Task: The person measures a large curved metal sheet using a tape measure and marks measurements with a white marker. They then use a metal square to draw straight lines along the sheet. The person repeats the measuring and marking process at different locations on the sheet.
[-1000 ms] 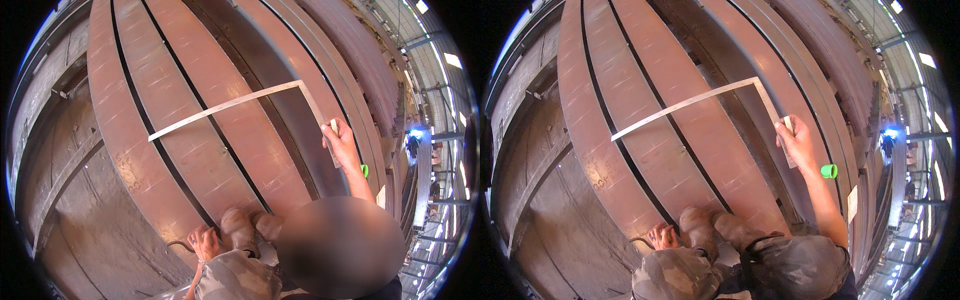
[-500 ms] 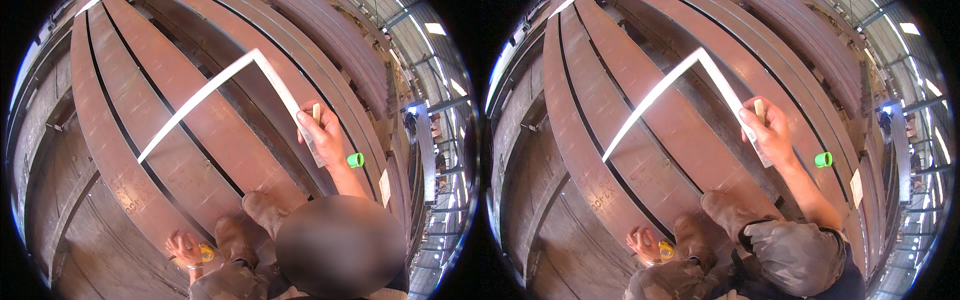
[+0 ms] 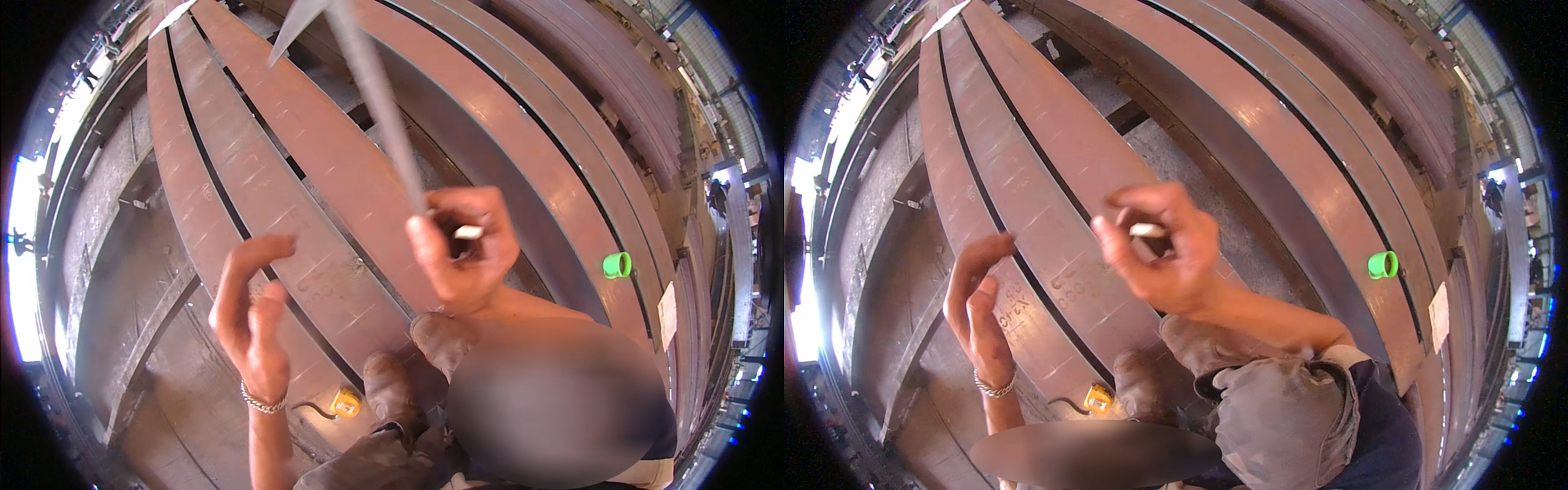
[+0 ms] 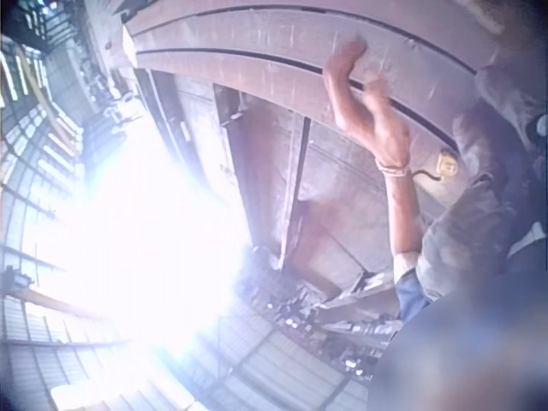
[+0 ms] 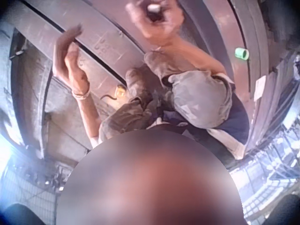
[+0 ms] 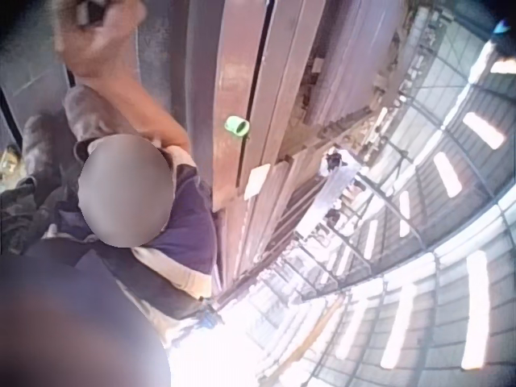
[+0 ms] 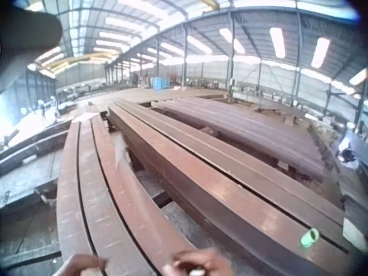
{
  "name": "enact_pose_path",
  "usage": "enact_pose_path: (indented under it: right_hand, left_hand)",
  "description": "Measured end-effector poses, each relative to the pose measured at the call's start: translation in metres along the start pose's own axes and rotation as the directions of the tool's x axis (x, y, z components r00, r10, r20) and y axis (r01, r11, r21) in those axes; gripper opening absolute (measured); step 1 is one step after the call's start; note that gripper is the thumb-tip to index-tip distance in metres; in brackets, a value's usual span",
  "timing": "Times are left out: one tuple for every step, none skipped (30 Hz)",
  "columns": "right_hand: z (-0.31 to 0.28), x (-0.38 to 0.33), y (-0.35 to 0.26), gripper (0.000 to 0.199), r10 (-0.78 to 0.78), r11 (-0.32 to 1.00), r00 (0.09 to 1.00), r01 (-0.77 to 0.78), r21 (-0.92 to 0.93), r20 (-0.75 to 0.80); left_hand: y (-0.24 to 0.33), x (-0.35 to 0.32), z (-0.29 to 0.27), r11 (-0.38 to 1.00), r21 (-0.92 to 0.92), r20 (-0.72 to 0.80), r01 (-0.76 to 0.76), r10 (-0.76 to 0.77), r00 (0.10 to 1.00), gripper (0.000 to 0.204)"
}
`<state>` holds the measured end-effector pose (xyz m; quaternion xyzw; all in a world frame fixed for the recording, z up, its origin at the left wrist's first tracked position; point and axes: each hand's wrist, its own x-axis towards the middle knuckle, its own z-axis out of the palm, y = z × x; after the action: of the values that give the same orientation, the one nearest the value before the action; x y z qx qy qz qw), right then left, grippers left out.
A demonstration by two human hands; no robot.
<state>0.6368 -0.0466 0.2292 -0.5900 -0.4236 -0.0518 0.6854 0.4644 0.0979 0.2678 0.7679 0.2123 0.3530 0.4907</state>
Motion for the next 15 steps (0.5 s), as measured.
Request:
enact_pose_path:
  right_hand:
    - [0.003,0.001,0.002,0.025,-0.096,0.995,0.995,0.096,0.002,0.037]
    - [0.004,0.003,0.004,0.029,-0.184,0.983,0.981,0.183,0.020,0.068]
    - [0.001,0.004,0.004,0.033,-0.175,0.985,0.975,0.173,0.029,0.140]
    - [0.001,0.005,0.005,0.031,-0.175,0.984,0.979,0.173,0.033,0.105]
    - [0.002,0.005,0.005,0.030,-0.159,0.987,0.985,0.156,0.041,0.071]
    - [0.001,0.007,0.004,0.028,-0.156,0.986,0.987,0.154,0.062,0.025]
    - [-0.005,0.008,0.003,0.026,-0.113,0.993,0.993,0.113,0.020,0.020]
    - [-0.014,0.010,0.001,0.024,-0.083,0.997,0.997,0.083,-0.007,-0.001]
    - [-0.022,0.012,-0.001,0.022,-0.077,0.997,0.996,0.077,-0.011,-0.045]
    - [-0.030,0.015,-0.001,0.020,0.078,0.994,0.993,-0.070,0.084,-0.092]
    - [-0.039,0.019,0.001,0.019,0.213,0.961,0.967,-0.181,0.208,-0.138]
    - [-0.048,0.023,0.005,0.018,0.363,0.899,0.918,-0.299,0.321,-0.160]
    - [-0.059,0.027,0.012,0.019,0.416,0.854,0.896,-0.328,0.404,-0.152]
    - [-0.071,0.032,0.021,0.021,0.486,0.801,0.865,-0.382,0.462,-0.127]
    - [-0.081,0.037,0.035,0.023,0.479,0.794,0.873,-0.388,0.469,-0.088]
  left_hand:
    - [0.017,0.008,0.012,1.000,-0.015,0.097,0.013,-0.011,0.995,0.043]
    - [0.032,0.015,0.024,0.999,-0.012,0.176,0.039,-0.036,0.984,0.056]
    - [0.043,0.023,0.031,0.999,-0.005,0.215,0.031,-0.030,0.976,0.058]
    - [0.051,0.029,0.037,0.999,0.014,0.239,0.045,-0.047,0.970,0.060]
    - [0.055,0.034,0.043,0.998,0.002,0.252,0.070,-0.068,0.965,0.063]
    - [0.055,0.042,0.045,0.999,0.031,0.256,0.008,-0.016,0.966,0.062]
    - [0.054,0.050,0.040,0.992,0.120,0.290,-0.027,-0.009,0.957,0.060]
    - [0.052,0.058,0.032,0.979,0.195,0.322,-0.050,-0.016,0.947,0.058]
    - [0.044,0.068,0.029,0.950,0.280,0.291,-0.137,0.052,0.955,0.053]
    - [0.033,0.078,0.025,0.934,0.343,0.197,-0.105,0.038,0.980,0.053]
    - [0.019,0.094,0.018,0.862,0.482,0.175,-0.155,0.078,0.981,0.055]
    - [0.005,0.112,0.011,0.758,0.607,0.168,-0.237,0.169,0.971,0.058]
    - [-0.011,0.130,0.006,0.654,0.709,0.148,-0.264,0.228,0.962,0.060]
    - [-0.026,0.148,0.002,0.521,0.796,0.150,-0.307,0.322,0.935,0.061]
    - [-0.040,0.160,-0.003,0.362,0.890,0.129,-0.276,0.381,0.916,0.063]
